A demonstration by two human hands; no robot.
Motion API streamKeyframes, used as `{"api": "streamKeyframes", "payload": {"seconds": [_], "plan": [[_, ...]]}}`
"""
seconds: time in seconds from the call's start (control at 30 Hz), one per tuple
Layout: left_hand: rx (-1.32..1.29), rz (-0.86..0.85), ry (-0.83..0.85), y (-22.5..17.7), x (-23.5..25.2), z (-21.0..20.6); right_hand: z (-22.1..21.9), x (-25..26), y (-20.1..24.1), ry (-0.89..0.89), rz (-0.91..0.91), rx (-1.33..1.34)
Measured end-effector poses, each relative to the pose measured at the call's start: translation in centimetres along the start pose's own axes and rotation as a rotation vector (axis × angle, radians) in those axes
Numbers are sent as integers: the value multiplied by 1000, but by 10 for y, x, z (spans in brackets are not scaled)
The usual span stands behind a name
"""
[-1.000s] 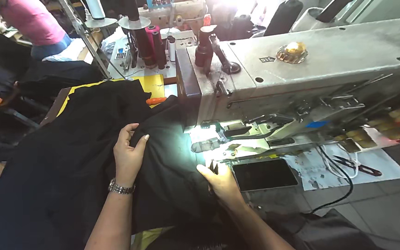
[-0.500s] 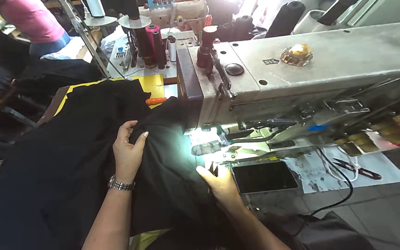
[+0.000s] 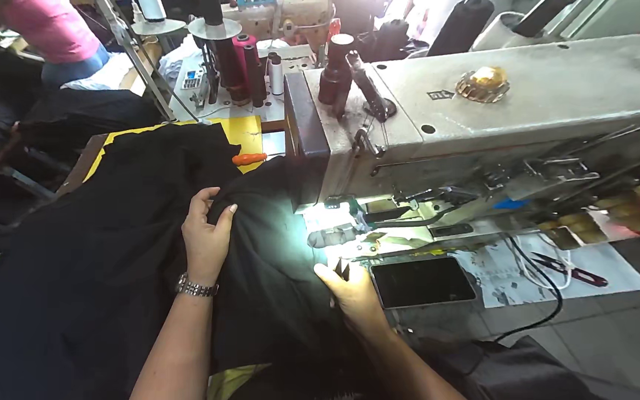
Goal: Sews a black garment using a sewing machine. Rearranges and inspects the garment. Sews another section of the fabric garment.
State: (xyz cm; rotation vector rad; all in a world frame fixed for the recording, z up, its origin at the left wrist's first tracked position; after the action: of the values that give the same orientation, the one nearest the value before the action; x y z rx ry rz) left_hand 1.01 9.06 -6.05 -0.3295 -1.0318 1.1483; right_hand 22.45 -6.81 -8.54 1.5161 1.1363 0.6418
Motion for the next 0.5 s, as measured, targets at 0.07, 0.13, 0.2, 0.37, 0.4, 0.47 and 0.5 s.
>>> {"api": "streamKeyframes", "payload": {"seconds": [0.07,0.13,0.2,0.37,0.4,0.47,0.5], "plan": [[-2,-7,-4,0,0,-1,0,-1,0,-2,0,6],[-5,-11,-11,0,0,-2,0,-1,0,-4,5,1],[-4,-10,-10,0,0,-2,0,0,0,-2,5,-2],[2,-15,-16,2,0,-4,0,-1,-1,-10,6,-2],[4,-15,-17,2,0,-4,0,0,-1,-9,3,-1],[10,-14,-17,3,0,-5,0,0,-1,-10,-5,2],[16,-14,-17,4,0,-6,0,0,-1,-12,-6,4]]}}
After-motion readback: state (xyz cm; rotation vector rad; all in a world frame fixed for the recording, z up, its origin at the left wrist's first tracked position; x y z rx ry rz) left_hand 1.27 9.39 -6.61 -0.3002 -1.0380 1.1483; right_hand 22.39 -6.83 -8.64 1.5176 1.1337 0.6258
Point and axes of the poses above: each hand's wrist, its own x-axis towards the middle knuckle, its own z-axis out of the back of the hand, y = z × x, the point moved 1 cm from there along x, towards the middle knuckle, and after that the axes turned 6 degrees about x, right-handed, at the moved point
